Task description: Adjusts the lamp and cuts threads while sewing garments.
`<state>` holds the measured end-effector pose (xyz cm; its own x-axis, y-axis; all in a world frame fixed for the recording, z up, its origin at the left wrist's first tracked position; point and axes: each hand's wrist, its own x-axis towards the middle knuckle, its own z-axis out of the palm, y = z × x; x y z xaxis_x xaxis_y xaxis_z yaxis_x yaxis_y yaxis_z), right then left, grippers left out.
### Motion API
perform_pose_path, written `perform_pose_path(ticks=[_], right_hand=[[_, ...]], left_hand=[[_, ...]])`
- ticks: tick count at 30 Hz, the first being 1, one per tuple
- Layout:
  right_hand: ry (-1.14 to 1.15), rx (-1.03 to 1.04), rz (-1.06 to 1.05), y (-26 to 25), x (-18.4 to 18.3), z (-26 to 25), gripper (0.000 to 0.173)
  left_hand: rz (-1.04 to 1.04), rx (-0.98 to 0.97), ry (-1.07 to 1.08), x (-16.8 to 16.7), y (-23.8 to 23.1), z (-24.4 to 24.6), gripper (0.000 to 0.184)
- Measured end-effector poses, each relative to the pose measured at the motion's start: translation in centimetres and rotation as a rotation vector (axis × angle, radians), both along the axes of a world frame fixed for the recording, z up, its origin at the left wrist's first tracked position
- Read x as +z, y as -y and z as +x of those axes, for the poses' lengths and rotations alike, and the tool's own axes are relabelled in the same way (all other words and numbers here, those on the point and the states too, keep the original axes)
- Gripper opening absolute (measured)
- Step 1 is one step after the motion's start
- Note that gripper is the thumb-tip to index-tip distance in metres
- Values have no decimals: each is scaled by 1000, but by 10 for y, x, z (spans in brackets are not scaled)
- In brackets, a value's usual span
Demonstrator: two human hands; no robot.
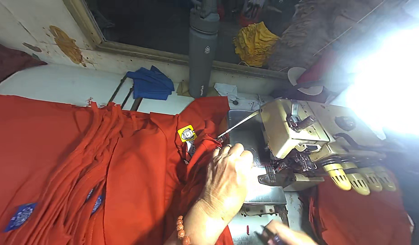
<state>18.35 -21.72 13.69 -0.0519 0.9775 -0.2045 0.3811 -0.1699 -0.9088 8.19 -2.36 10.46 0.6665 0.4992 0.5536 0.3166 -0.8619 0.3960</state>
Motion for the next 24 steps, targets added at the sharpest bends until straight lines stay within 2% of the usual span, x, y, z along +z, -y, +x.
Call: perform_pose_path(ticks=[3,4,5,7,10,13,18,24], right_hand=[[260,-437,275,13,-7,11,11],[361,-565,405,11,-15,18,12],[487,-657,536,5,-26,28,21],[771,-760,741,-11,-45,48,32],[1067,-826,744,-27,-59,56,39],[1158,-883,725,-34,-61,55,36],[1164,-918,737,-38,-59,52,28],[1178,-932,734,-26,-59,59,29]], left_hand=[[-23,46,68,-5,-1,-7,12],[-39,55,85,-6,-1,-9,13],[-49,60,93,-6,-1,-11,12],[-53,68,87,-5,0,-12,12],[-34,92,104,-6,3,-12,10],[-33,121,119,-9,4,-10,10],[-40,132,161,-14,5,-11,12],[-77,144,164,-19,3,-22,15]])
